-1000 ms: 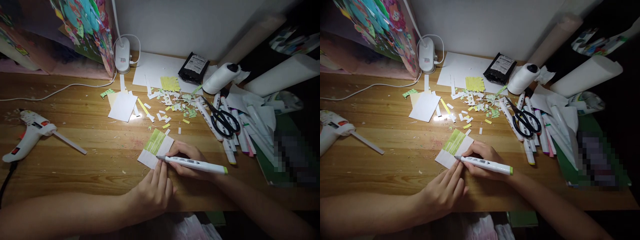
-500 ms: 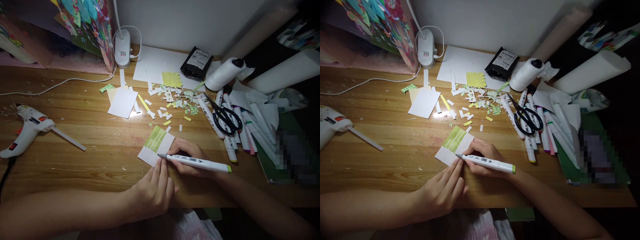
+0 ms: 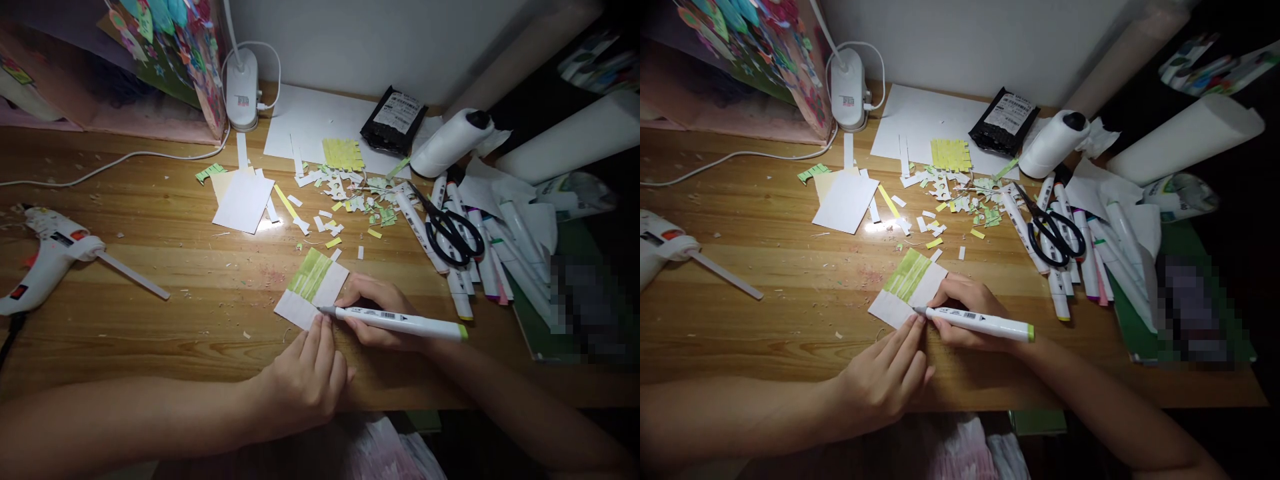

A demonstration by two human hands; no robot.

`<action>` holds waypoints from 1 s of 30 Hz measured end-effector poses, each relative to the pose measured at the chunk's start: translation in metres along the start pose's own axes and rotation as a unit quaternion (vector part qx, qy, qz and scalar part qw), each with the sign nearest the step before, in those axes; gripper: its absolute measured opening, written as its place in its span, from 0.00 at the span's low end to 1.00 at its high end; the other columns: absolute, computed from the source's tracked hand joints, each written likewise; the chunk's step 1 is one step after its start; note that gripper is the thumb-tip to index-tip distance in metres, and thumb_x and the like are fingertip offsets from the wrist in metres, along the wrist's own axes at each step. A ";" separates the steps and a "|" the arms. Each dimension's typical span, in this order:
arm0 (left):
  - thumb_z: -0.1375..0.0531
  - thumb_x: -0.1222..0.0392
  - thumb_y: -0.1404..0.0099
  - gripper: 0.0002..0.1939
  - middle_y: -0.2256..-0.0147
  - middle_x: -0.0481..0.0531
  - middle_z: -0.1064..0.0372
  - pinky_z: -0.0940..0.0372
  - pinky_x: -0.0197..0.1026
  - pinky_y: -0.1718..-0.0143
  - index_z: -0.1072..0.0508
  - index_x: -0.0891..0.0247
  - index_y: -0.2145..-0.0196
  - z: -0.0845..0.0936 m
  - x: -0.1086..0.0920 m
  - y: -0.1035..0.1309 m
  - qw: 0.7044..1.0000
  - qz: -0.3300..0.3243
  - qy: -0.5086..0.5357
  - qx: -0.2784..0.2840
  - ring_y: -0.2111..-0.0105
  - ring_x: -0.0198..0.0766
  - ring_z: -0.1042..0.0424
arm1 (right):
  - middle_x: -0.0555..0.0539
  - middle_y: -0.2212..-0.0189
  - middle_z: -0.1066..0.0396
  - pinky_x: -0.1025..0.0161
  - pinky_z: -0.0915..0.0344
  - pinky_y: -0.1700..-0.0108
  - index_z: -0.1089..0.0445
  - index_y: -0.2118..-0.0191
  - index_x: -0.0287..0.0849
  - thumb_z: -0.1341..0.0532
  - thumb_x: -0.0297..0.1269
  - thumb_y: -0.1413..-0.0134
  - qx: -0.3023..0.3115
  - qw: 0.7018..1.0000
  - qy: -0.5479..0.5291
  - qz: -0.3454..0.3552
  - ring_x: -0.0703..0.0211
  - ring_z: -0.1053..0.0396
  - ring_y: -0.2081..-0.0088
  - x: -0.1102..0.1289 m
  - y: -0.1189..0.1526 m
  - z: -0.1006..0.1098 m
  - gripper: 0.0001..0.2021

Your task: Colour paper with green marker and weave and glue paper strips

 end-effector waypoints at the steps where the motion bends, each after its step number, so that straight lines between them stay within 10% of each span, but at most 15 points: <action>1: 0.50 0.62 0.33 0.13 0.61 0.69 0.26 0.30 0.42 0.63 0.32 0.70 0.72 0.000 0.001 0.000 1.000 0.005 0.004 -0.001 0.59 0.49 0.26 | 0.50 0.76 0.34 0.66 0.42 0.73 0.34 0.72 0.42 0.42 0.29 0.59 -0.001 1.000 0.001 0.002 0.63 0.38 0.74 0.001 0.000 0.000 0.04; 30: 0.46 0.62 0.35 0.11 0.61 0.67 0.26 0.32 0.41 0.66 0.29 0.74 0.69 0.000 -0.005 0.004 0.999 -0.027 -0.022 0.010 0.64 0.46 0.24 | 0.50 0.76 0.33 0.65 0.43 0.73 0.39 0.74 0.43 0.43 0.30 0.60 0.018 0.999 -0.023 0.013 0.62 0.40 0.75 -0.002 0.000 -0.001 0.03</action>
Point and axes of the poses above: each hand's wrist, its own y-axis away from the middle knuckle, its own z-axis out of the back of the hand, x = y × z, the point moved 9 cm from there along -y, towards the middle knuckle
